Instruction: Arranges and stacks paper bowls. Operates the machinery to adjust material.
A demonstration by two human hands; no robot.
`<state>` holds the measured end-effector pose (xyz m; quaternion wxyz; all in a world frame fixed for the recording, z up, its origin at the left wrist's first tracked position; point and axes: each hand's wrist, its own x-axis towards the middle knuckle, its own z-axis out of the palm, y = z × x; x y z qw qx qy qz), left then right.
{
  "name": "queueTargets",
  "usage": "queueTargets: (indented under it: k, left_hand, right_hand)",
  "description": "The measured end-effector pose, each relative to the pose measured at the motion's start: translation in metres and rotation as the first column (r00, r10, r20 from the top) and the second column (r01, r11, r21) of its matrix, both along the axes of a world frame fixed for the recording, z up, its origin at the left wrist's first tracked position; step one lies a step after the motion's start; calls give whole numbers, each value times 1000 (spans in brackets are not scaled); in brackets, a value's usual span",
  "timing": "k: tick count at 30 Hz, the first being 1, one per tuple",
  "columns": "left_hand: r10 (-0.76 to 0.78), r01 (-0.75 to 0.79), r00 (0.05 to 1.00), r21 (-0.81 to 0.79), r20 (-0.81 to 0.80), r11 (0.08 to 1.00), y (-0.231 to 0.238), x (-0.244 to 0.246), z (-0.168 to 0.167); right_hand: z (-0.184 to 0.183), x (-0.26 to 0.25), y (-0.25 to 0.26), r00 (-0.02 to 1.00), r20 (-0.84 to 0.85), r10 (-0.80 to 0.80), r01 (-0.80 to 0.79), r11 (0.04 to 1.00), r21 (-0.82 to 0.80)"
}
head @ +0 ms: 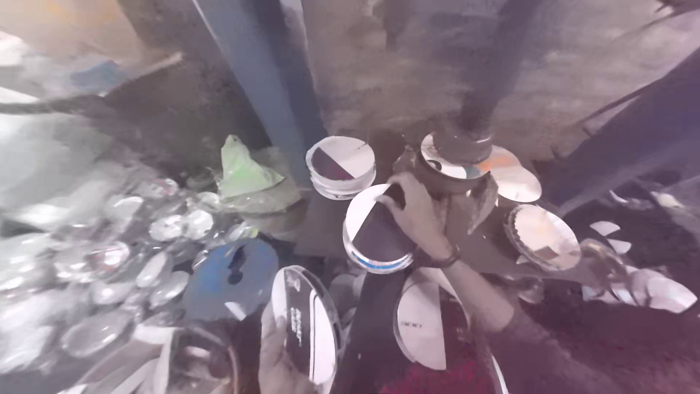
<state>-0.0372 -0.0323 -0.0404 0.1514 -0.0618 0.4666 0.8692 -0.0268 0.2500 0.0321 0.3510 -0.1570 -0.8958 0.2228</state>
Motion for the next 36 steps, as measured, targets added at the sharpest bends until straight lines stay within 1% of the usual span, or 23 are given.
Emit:
queueTargets:
  k: [2, 3, 4, 6, 7, 8, 9, 10, 11, 12, 14, 16, 18, 19, 21, 23, 25, 27, 29, 30, 32, 34, 36]
  left_hand:
    - [-7, 7, 1000, -26, -17, 1000, 5, 4, 5]
    - [-30, 29, 998, -18, -51, 999, 9, 7, 4]
    - [-76, 76, 990, -6, -120, 997, 13, 10, 1]
    - [-143, 140, 958, -31, -248, 990, 27, 17, -1]
    - [-137, 123, 950, -65, -281, 990, 36, 22, -1]
    - [-145, 107, 934, -131, -327, 986, 43, 27, -3]
    - [-159, 93, 911, -187, -379, 978, 48, 33, -6]
    - [-193, 95, 884, -240, -426, 966, 52, 38, -7]
    - [-223, 111, 859, -257, -460, 960, 55, 44, -9]
    - [-245, 139, 838, -244, -488, 960, 57, 49, -12]
    - [-280, 219, 805, -178, -522, 959, 59, 59, -16]
    - [-306, 259, 796, -163, -522, 952, 61, 63, -14]
    - [-323, 239, 786, -223, -527, 945, 59, 61, -9]
    - [-326, 198, 775, -283, -542, 939, 57, 59, -9]
    - [-304, 103, 759, -354, -576, 930, 53, 50, -8]
    - [-215, 44, 835, -329, -506, 943, 48, 34, 2]
    - [-136, 13, 892, -275, -432, 961, 35, 15, 5]
    - [-99, 1, 908, -233, -407, 972, 13, -4, -7]
    - [-40, -27, 946, -200, -321, 979, 1, -12, -10]
    - [-5, -51, 962, -200, -273, 979, 0, -12, -7]
    - [6, -54, 971, -196, -239, 979, -8, -17, -11]
    - [-15, -43, 965, -217, -260, 975, -15, -19, -15]
    - [19, -62, 982, -231, -186, 971, -10, -10, -6]
  right_hand:
    - [12, 17, -3, 990, -137, 34, -55, 986, -154]
    - [15, 28, -8, 981, -169, 95, -131, 967, -219]
    - [15, 40, -16, 968, -171, 186, -229, 931, -285]
    - [10, 64, -39, 927, -99, 362, -371, 842, -393]
    - [7, 75, -48, 885, -45, 463, -431, 781, -453]
    - [2, 85, -55, 847, 5, 531, -453, 727, -515]
    - [-3, 95, -61, 831, 25, 555, -451, 700, -554]
    - [-9, 103, -65, 846, 3, 533, -437, 697, -569]
    - [-16, 111, -70, 884, -53, 464, -409, 716, -566]
    - [-22, 119, -76, 923, -118, 367, -368, 749, -551]
    - [-34, 131, -83, 949, -243, 202, -301, 809, -505]
    - [-45, 142, -88, 944, -296, 144, -281, 821, -497]
    - [-56, 153, -91, 945, -291, 149, -288, 800, -527]
    - [-58, 159, -90, 951, -265, 157, -282, 789, -546]
    - [-61, 172, -84, 973, -216, 78, -191, 798, -572]
    - [-73, 187, -70, 985, -155, -76, -17, 851, -526]
    - [-83, 206, -53, 980, 33, -196, 193, 901, -389]
    - [-91, 220, -44, 944, 252, -213, 282, 919, -277]
    - [-94, 226, -42, 869, 476, -134, 290, 918, -271]
    - [-94, 226, -43, 829, 552, -90, 285, 917, -279]
    - [-96, 221, -44, 811, 584, -37, 241, 930, -276]
    - [-99, 216, -41, 814, 580, -5, 202, 940, -276]
    - [-105, 209, -31, 813, 582, -26, 220, 939, -264]
